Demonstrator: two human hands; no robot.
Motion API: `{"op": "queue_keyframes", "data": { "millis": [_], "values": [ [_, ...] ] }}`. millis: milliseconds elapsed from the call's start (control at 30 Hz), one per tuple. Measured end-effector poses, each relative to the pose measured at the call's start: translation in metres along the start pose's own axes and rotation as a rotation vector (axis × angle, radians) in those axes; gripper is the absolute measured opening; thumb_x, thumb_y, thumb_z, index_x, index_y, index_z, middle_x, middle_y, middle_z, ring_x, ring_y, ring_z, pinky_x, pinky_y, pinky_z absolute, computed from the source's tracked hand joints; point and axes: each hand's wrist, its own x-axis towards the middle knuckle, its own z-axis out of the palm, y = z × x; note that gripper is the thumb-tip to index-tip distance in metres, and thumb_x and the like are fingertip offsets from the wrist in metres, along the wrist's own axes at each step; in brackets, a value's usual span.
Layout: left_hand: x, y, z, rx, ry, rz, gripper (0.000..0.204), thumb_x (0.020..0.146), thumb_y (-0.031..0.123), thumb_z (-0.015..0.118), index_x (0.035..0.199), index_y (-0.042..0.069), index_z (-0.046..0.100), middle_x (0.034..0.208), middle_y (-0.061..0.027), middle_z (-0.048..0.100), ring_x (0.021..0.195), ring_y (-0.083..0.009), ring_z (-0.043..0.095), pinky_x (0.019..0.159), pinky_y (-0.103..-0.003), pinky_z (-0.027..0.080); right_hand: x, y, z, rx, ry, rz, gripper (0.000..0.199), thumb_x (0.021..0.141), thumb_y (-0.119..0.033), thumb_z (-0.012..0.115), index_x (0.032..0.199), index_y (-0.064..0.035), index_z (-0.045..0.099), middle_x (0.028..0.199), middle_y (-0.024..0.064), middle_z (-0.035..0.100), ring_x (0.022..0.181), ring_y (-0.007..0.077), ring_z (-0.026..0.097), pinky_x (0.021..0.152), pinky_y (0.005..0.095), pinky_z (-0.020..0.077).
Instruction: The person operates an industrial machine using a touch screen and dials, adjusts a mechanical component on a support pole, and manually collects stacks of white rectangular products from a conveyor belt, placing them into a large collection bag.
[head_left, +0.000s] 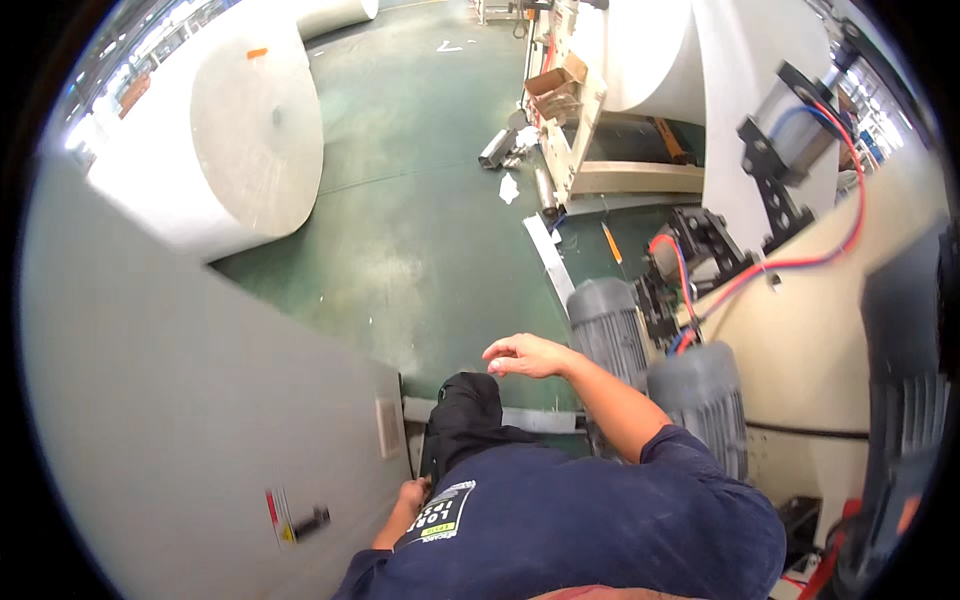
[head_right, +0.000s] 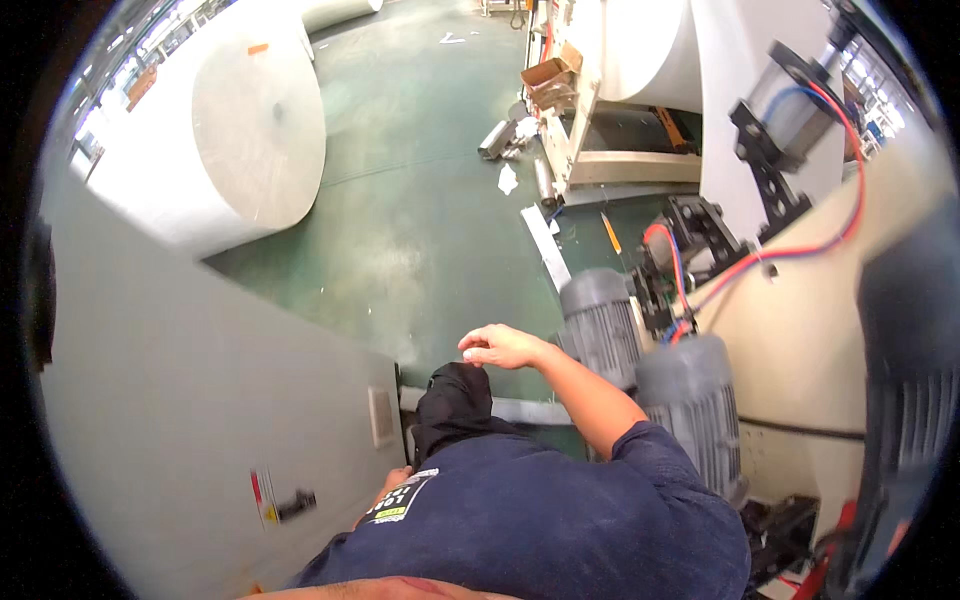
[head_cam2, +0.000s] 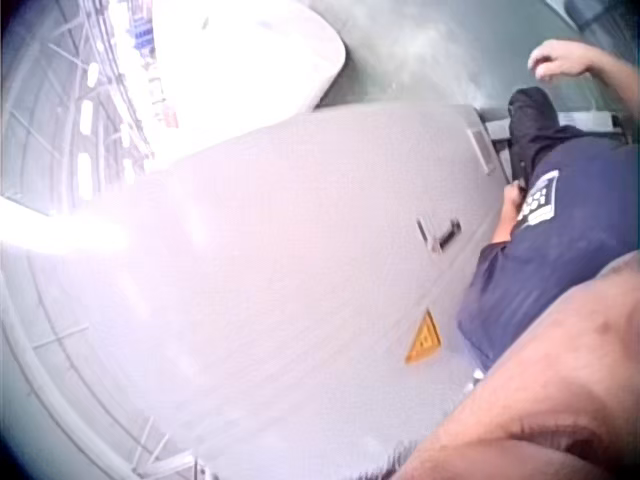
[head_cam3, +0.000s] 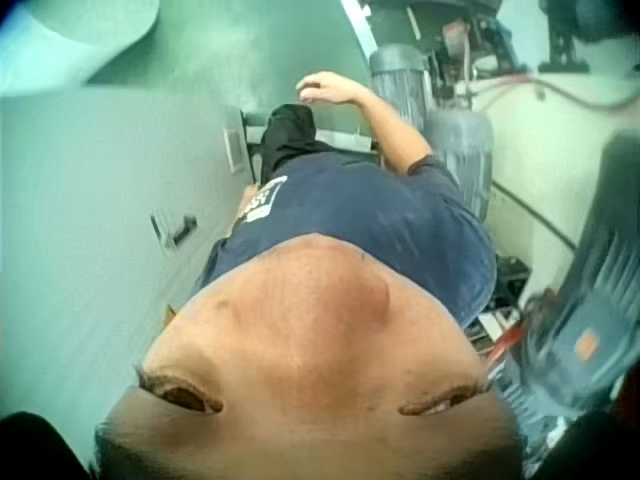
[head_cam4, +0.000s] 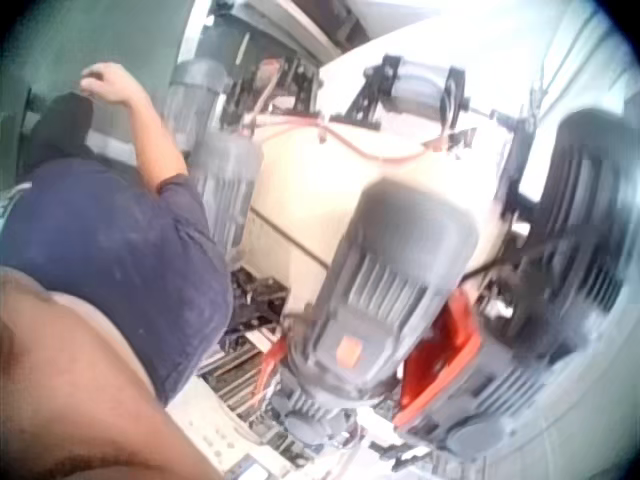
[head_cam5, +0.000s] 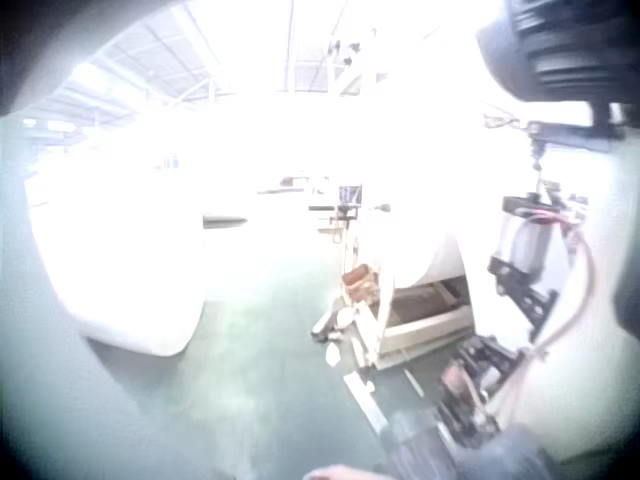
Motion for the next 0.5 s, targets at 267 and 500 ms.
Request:
{"op": "queue_keyframes", "data": {
  "millis": [267,500],
  "values": [
    [0.337,0.359,-0.083,0.113,0.103,0.275,0.055,0.098,0.049,0.052,0.093,-0.003,0.069,0.084,-0.0207,0.072,0.079,-0.0343,0.069,0.073,-0.047,0.052,0.281,0.024,-0.235,-0.019,0.111,-0.022,0.044,0.098,-0.029,0.064,0.13,0.0003,0.064,0.109,0.0146,0.075,0.099,0.0236,0.072,0.091,0.0376,0.056],
    [0.47,0.874,-0.189,0.194,-0.094,0.733,0.046,0.102,0.043,0.055,0.103,-0.001,0.069,0.086,-0.0078,0.068,0.081,-0.0185,0.065,0.078,-0.036,0.053,0.411,0.011,-0.436,0.501,0.178,0.133,0.047,0.102,-0.027,0.062,0.139,0.0012,0.055,0.117,0.0133,0.072,0.099,0.0173,0.071,0.089,0.0322,0.0547]
  ]
}}
